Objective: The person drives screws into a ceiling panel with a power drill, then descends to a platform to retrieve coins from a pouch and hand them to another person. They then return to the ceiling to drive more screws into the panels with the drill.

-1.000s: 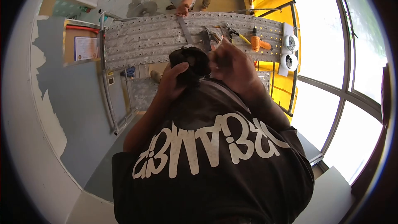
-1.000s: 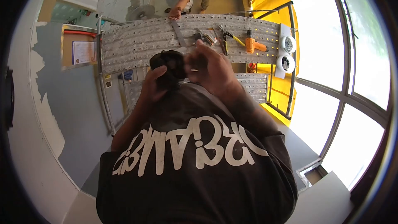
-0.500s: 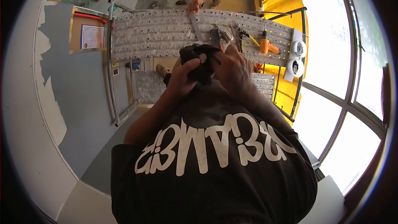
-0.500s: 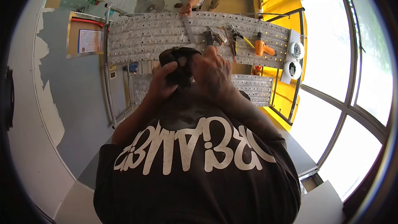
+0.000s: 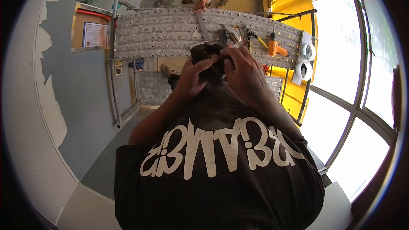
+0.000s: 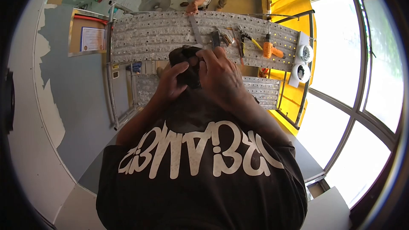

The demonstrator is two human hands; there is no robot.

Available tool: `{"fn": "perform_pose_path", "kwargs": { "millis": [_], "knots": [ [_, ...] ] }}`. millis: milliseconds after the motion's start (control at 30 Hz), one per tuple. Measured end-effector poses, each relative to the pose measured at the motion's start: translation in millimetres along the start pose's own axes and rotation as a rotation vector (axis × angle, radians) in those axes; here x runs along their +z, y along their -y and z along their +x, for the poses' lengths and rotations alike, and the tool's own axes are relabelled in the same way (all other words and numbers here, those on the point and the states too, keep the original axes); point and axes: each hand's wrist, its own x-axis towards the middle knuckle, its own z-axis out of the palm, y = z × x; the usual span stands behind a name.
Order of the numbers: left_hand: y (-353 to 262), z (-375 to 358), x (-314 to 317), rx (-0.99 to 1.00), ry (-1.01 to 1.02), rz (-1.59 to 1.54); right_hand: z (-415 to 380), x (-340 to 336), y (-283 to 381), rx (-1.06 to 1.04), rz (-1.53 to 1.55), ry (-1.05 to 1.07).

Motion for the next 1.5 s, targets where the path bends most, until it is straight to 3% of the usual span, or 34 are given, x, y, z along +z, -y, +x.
{"fn": "perform_pose_path", "kwargs": {
  "millis": [67, 167, 367, 400, 500, 600, 700, 800, 967, 1167, 1267, 1367, 1500],
  "knots": [
    [3.4, 3.7, -10.7, -0.02, 0.014, -0.003, 4.0, -2.0, 0.8, -0.098, 0.16, -0.019],
    [2.9, 1.8, -8.7, -0.036, 0.052, -0.022, 10.0, 10.6, -4.9, -0.072, 0.223, 0.047],
    [0.5, -0.9, -5.1, -0.058, 0.013, -0.098, 7.5, 23.0, -8.7, -0.222, 0.072, 0.006],
    [0.2, -2.5, -5.4, -0.079, 0.014, -0.127, 7.6, 19.2, -5.1, -0.204, 0.011, 0.081],
    [5.7, -7.9, -29.2, 0.567, 0.253, 1.111, 10.0, 5.9, 8.1, -0.162, -0.14, 0.257],
    [1.1, -9.4, -26.7, 0.464, 0.264, 1.152, 15.1, 5.3, 9.0, -0.153, -0.209, 0.303],
    [-3.1, -6.9, -24.0, 0.491, 0.286, 1.165, 15.2, 5.0, 2.7, -0.161, -0.208, 0.246],
    [-0.4, -3.7, -9.9, -0.128, 0.092, -0.056, 11.6, 8.5, -14.1, -0.21, -0.147, 0.148],
    [3.8, -0.2, -12.3, -0.127, 0.097, -0.029, 8.2, 15.0, -19.3, -0.115, -0.013, 0.002],
    [3.9, 1.5, -6.2, -0.131, 0.07, -0.012, 6.9, -3.6, -0.9, -0.006, 0.193, 0.013],
    [1.4, 1.5, -2.5, -0.123, 0.096, -0.002, 5.1, -14.6, 6.4, 0.16, 0.272, 0.04],
    [-1.2, 0.8, -0.6, -0.122, 0.103, 0.013, 4.2, -24.3, 5.7, -0.003, -0.099, 0.001],
    [2.9, 2.6, -1.1, -0.12, 0.08, 0.006, -3.1, -15.2, 3.0, -0.027, -0.358, 0.021]
  ]
}}
